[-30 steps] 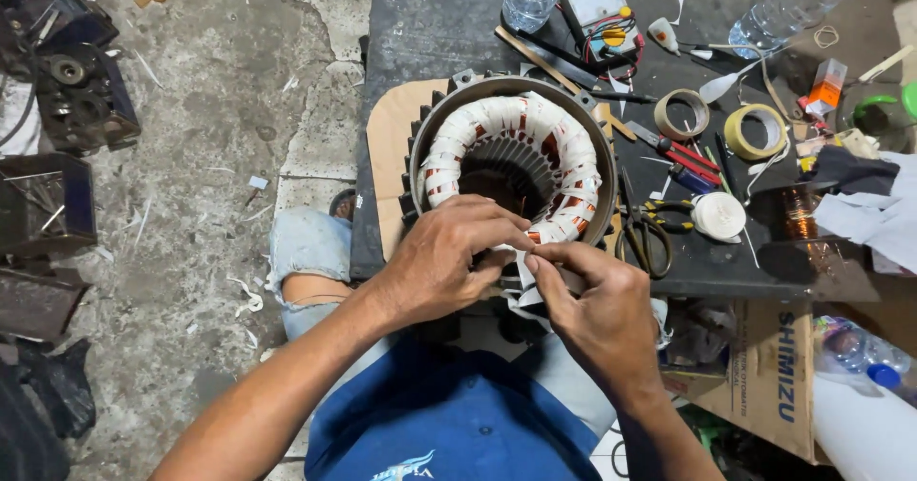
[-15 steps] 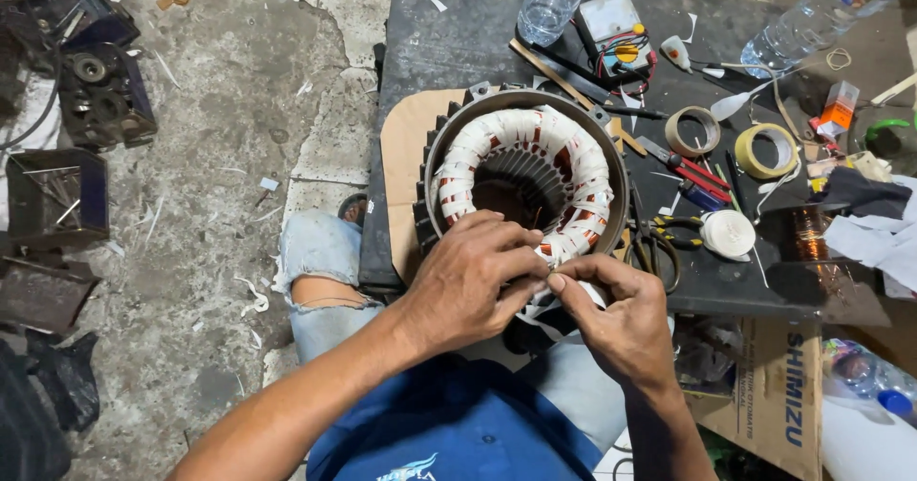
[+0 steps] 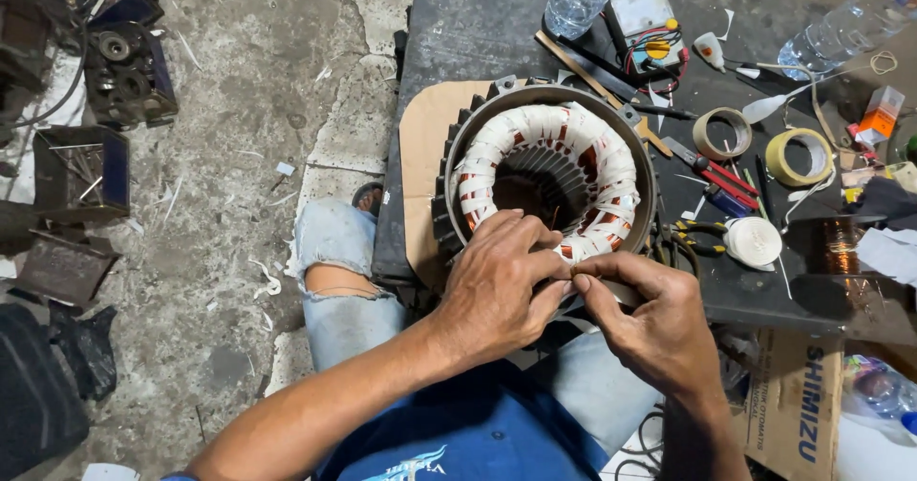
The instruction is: Securing the internal windings of an electric motor using insulation strips, pliers, and a hammer on a repair bench.
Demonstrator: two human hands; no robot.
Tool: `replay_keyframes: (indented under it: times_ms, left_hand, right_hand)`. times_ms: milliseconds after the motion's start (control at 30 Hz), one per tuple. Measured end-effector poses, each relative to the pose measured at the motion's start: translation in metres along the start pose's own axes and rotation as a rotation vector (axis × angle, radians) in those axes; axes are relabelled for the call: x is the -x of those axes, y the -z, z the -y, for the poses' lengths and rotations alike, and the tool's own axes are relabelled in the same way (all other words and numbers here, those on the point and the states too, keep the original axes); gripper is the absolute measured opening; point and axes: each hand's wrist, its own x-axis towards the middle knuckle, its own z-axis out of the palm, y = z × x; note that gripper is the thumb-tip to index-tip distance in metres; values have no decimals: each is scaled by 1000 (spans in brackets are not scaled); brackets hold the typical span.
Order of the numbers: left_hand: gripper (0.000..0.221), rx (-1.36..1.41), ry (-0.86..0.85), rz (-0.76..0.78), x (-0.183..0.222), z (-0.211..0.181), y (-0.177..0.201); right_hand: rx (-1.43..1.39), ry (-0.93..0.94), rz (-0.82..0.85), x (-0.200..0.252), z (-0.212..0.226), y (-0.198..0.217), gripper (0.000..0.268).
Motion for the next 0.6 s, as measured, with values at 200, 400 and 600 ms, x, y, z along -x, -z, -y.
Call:
replay_keyframes:
  times_ms: [200,400,600]
  left_hand:
    - [11,-5,-5,-20,-1,-1,-1]
    - [10,-12,-4,-41,0,-1,-1]
    - [11,-5,2,-31,0,-1,-2]
  right_hand:
    - [98,78,-14,-3,6,-4,11]
    - [119,31,-66,-4,9,-8,2]
    - [124,35,-67,-5,8,-9,4]
